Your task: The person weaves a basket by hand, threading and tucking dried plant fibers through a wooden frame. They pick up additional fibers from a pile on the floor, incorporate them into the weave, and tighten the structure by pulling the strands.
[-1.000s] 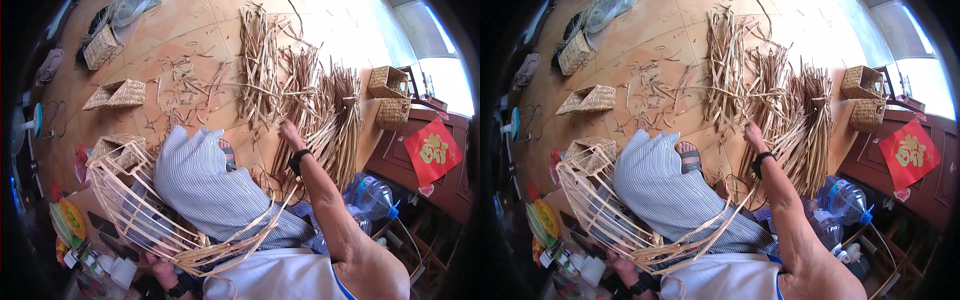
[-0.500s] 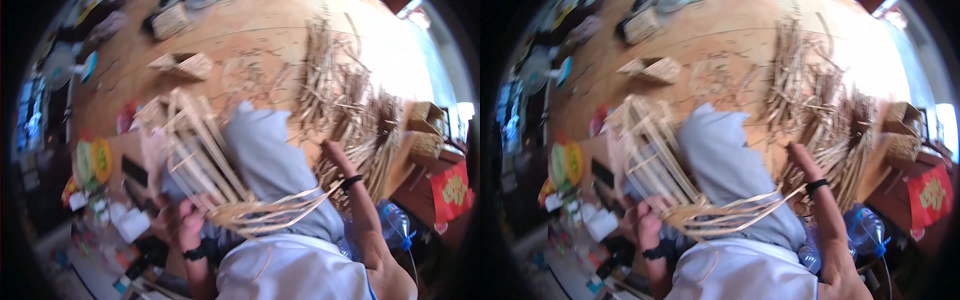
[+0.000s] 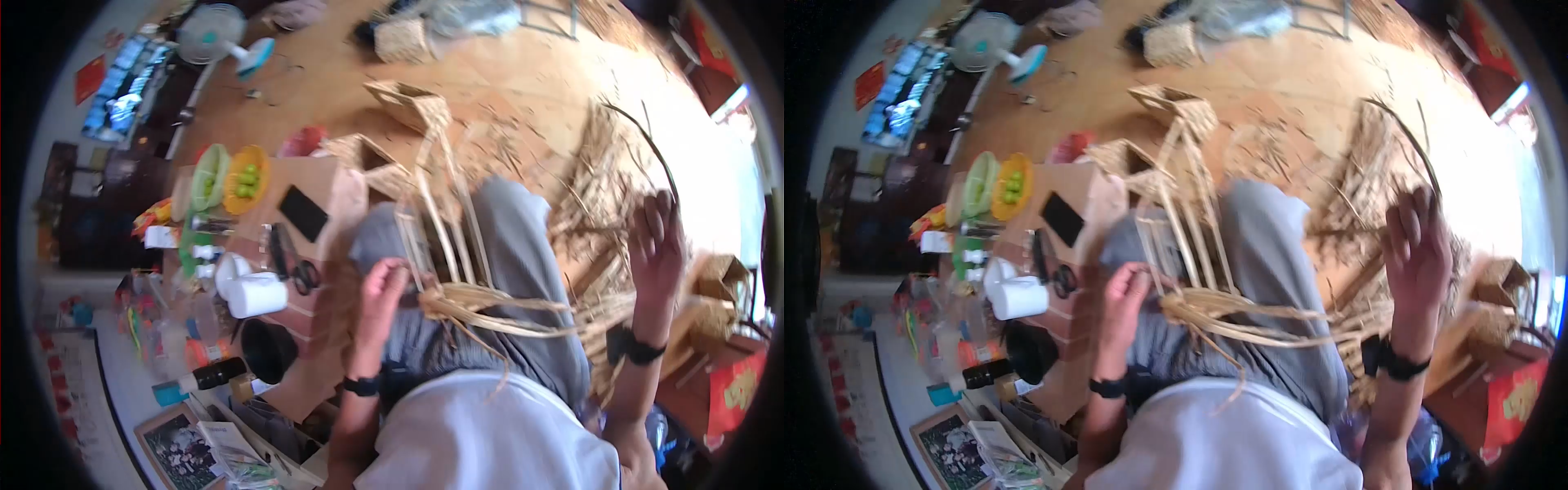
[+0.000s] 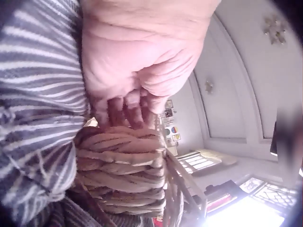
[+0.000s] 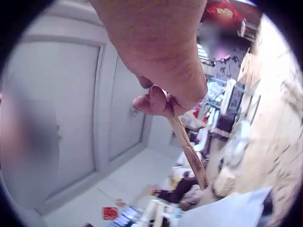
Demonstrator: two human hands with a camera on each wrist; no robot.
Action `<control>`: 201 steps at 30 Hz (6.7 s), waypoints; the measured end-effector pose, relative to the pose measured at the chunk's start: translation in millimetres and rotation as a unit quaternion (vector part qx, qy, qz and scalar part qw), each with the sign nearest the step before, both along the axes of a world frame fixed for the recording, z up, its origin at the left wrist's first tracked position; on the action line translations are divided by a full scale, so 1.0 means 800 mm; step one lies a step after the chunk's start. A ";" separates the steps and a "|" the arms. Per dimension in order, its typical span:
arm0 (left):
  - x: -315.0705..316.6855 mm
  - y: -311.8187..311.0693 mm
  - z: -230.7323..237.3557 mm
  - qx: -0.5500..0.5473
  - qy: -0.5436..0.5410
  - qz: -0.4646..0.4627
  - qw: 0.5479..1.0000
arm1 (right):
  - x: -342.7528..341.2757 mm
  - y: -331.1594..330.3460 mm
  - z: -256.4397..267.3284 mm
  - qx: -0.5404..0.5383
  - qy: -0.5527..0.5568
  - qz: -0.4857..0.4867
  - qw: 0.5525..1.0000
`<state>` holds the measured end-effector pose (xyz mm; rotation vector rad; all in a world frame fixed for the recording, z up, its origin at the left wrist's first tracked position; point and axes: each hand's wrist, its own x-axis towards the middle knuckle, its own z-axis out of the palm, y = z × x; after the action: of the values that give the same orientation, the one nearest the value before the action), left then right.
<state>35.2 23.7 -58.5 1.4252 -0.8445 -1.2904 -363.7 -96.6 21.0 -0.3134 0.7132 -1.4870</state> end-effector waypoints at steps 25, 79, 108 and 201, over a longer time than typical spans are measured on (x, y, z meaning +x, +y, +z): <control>-0.029 0.023 0.084 -0.164 -0.185 -0.065 0.967 | 0.109 0.097 0.006 -0.016 0.298 0.469 0.831; -0.049 -0.001 0.029 -0.107 -0.426 -0.042 0.897 | 0.257 0.075 -0.056 -0.337 0.782 0.192 0.487; -0.050 0.018 0.035 -0.173 -0.516 -0.144 0.827 | 0.201 0.081 -0.023 -0.424 0.719 0.254 0.488; -0.053 0.029 0.021 -0.155 -0.429 -0.122 0.881 | 0.126 0.081 0.009 0.132 -0.017 0.543 0.829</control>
<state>-7.4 46.6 -41.6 1.6541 -1.7796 -0.5901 -262.5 -31.7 28.5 -0.3829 0.5369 -0.2960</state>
